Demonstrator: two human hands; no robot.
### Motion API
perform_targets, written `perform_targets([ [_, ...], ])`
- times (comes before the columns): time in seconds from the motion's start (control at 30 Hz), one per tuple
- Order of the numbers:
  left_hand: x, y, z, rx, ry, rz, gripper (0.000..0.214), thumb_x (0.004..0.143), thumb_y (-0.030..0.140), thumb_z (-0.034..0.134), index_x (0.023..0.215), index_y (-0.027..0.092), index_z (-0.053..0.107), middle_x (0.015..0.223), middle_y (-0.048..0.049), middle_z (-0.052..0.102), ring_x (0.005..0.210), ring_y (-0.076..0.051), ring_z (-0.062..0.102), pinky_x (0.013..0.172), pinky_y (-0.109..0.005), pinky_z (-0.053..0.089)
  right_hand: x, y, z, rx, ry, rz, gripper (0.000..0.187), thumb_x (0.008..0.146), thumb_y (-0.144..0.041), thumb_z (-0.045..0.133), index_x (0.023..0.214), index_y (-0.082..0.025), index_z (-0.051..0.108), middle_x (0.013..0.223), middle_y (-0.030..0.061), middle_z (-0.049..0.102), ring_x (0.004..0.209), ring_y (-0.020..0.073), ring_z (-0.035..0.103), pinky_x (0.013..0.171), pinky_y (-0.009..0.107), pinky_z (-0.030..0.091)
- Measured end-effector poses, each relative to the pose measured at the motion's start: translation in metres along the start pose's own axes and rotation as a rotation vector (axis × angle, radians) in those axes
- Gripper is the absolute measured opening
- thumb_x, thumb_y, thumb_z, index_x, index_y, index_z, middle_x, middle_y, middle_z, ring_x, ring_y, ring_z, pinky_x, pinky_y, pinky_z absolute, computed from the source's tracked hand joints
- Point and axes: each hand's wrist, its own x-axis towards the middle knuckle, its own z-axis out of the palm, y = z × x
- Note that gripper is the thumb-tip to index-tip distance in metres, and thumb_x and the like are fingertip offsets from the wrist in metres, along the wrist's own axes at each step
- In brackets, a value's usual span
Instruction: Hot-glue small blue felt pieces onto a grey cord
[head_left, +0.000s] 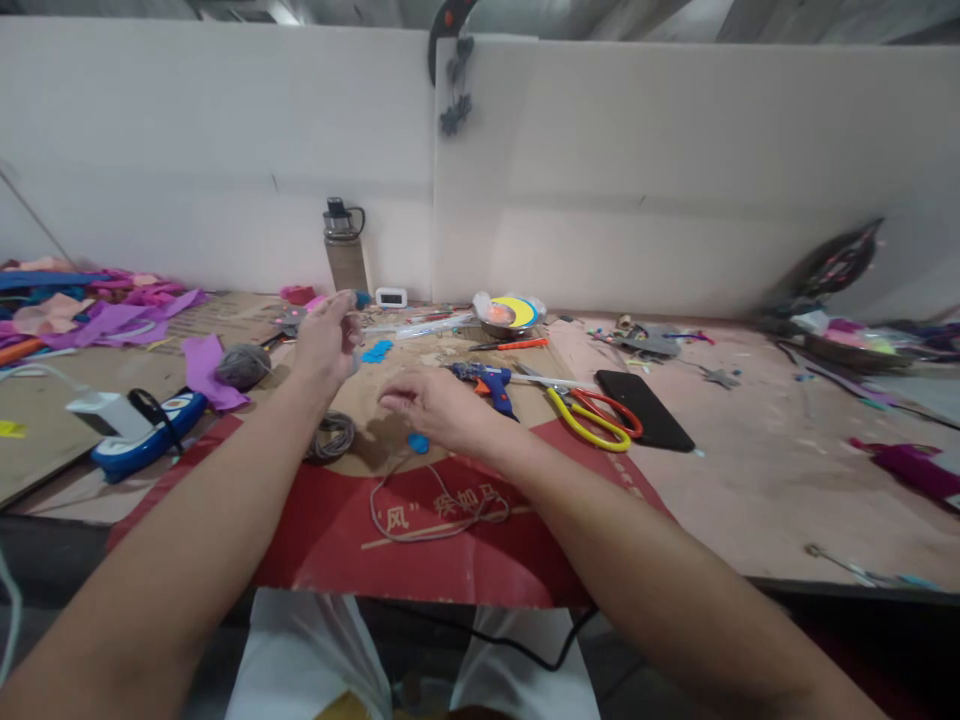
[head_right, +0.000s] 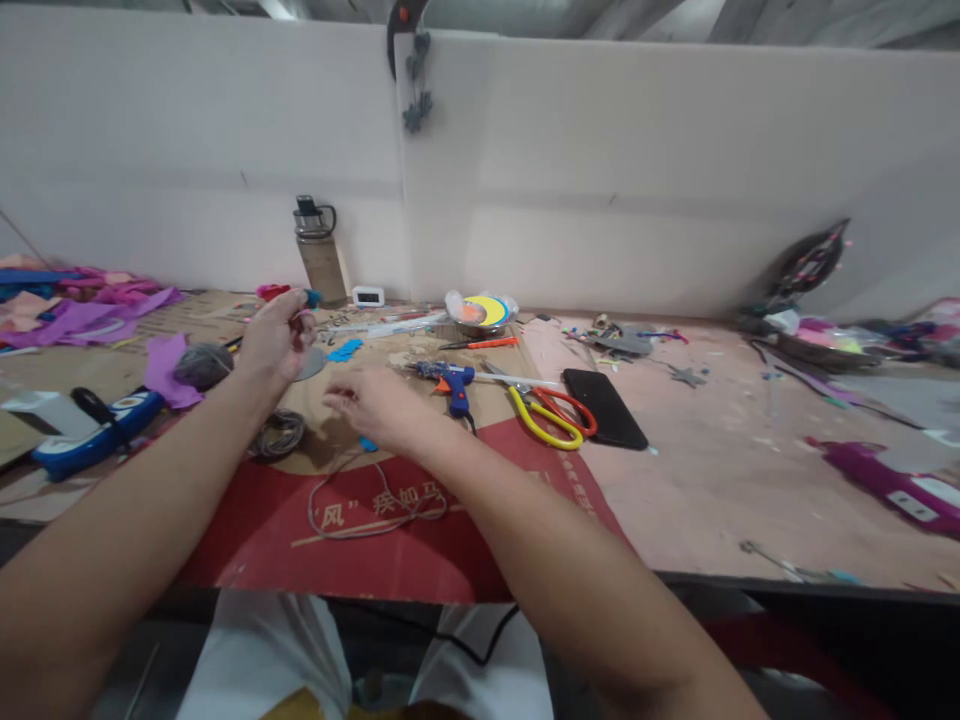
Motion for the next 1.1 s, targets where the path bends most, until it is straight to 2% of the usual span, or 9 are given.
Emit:
perform_targets([
  [0.07, 0.004, 0.004, -0.001, -0.064, 0.030, -0.074, 0.012, 0.073, 0.017, 0.062, 0.066, 0.018, 0.052, 0.055, 0.0052, 0.049, 0.042, -0.003, 0.039, 0.035, -0.016, 0.024, -0.002, -0.006, -0.014, -0.041, -0.044, 0.008, 0.029, 0.093, -0.034, 0.046, 0.077, -0.018, 0.064, 0.077, 0.0015, 0.065, 0.073, 0.0131, 0.055, 0.068, 0.025, 0.038],
  [0.17, 0.004, 0.006, 0.000, -0.104, 0.021, -0.127, 0.011, 0.075, 0.016, 0.061, 0.067, 0.018, 0.053, 0.057, 0.0042, 0.052, 0.042, -0.003, 0.039, 0.034, -0.016, 0.025, -0.008, 0.003, -0.041, -0.111, 0.123, 0.217, 0.038, 0.095, -0.042, 0.038, 0.076, -0.019, 0.062, 0.071, 0.0026, 0.062, 0.067, 0.0146, 0.055, 0.063, 0.026, 0.037],
  [0.33, -0.001, 0.003, 0.002, -0.104, -0.118, -0.034, 0.008, 0.068, 0.013, 0.067, 0.070, 0.017, 0.060, 0.056, 0.0047, 0.049, 0.043, -0.004, 0.040, 0.035, -0.016, 0.027, -0.029, 0.055, -0.054, -0.403, 0.227, 0.618, 0.039, 0.073, -0.036, 0.069, 0.047, -0.024, 0.044, 0.048, 0.0027, 0.046, 0.060, 0.0202, 0.053, 0.062, 0.033, 0.039],
  [0.43, -0.003, 0.000, 0.003, -0.034, -0.148, 0.005, 0.007, 0.069, 0.016, 0.068, 0.073, 0.017, 0.063, 0.055, 0.0053, 0.046, 0.043, -0.004, 0.038, 0.036, -0.016, 0.025, -0.040, 0.086, -0.042, -0.260, 0.267, 0.695, 0.040, 0.058, -0.020, 0.074, 0.042, -0.025, 0.038, 0.040, -0.0023, 0.038, 0.048, 0.0164, 0.047, 0.053, 0.031, 0.038],
  [0.57, -0.005, -0.004, 0.001, 0.071, -0.169, -0.009, 0.011, 0.068, 0.021, 0.072, 0.069, 0.016, 0.061, 0.055, 0.0054, 0.045, 0.043, -0.003, 0.036, 0.036, -0.016, 0.024, -0.043, 0.102, -0.035, 0.077, 0.328, 0.784, 0.021, 0.059, -0.021, 0.069, 0.049, -0.024, 0.050, 0.036, -0.0029, 0.042, 0.038, 0.0143, 0.042, 0.039, 0.028, 0.033],
  [0.7, -0.008, -0.008, 0.000, 0.149, -0.186, -0.037, 0.014, 0.068, 0.023, 0.073, 0.067, 0.015, 0.062, 0.058, 0.0037, 0.047, 0.044, -0.003, 0.036, 0.036, -0.016, 0.023, -0.038, 0.089, -0.039, 0.159, 0.432, 0.777, 0.005, 0.069, -0.025, 0.058, 0.070, -0.021, 0.055, 0.053, 0.0003, 0.054, 0.046, 0.0153, 0.051, 0.040, 0.027, 0.040],
  [0.83, -0.013, -0.010, 0.004, 0.184, -0.159, -0.050, 0.011, 0.068, 0.021, 0.072, 0.065, 0.014, 0.063, 0.054, 0.0036, 0.045, 0.043, -0.004, 0.035, 0.036, -0.016, 0.023, -0.034, 0.057, -0.040, 0.339, 0.549, 0.603, 0.023, 0.075, -0.025, 0.056, 0.096, -0.020, 0.053, 0.086, 0.0025, 0.063, 0.063, 0.0139, 0.062, 0.055, 0.027, 0.052],
  [0.97, -0.016, -0.014, 0.008, 0.251, -0.160, -0.074, 0.012, 0.068, 0.022, 0.073, 0.066, 0.014, 0.064, 0.053, 0.0033, 0.046, 0.043, -0.004, 0.035, 0.036, -0.016, 0.021, -0.035, 0.028, -0.036, 0.429, 0.550, 0.353, 0.028, 0.078, -0.029, 0.057, 0.105, -0.021, 0.051, 0.103, 0.0044, 0.063, 0.071, 0.0131, 0.063, 0.065, 0.028, 0.054],
  [1.1, -0.015, -0.019, 0.008, 0.248, -0.185, -0.074, 0.012, 0.067, 0.022, 0.074, 0.066, 0.014, 0.064, 0.055, 0.0021, 0.049, 0.044, -0.005, 0.036, 0.036, -0.017, 0.021, -0.037, 0.023, -0.032, 0.351, 0.489, 0.265, 0.025, 0.083, -0.029, 0.053, 0.107, -0.022, 0.050, 0.102, 0.0050, 0.064, 0.069, 0.0126, 0.060, 0.067, 0.029, 0.054],
])
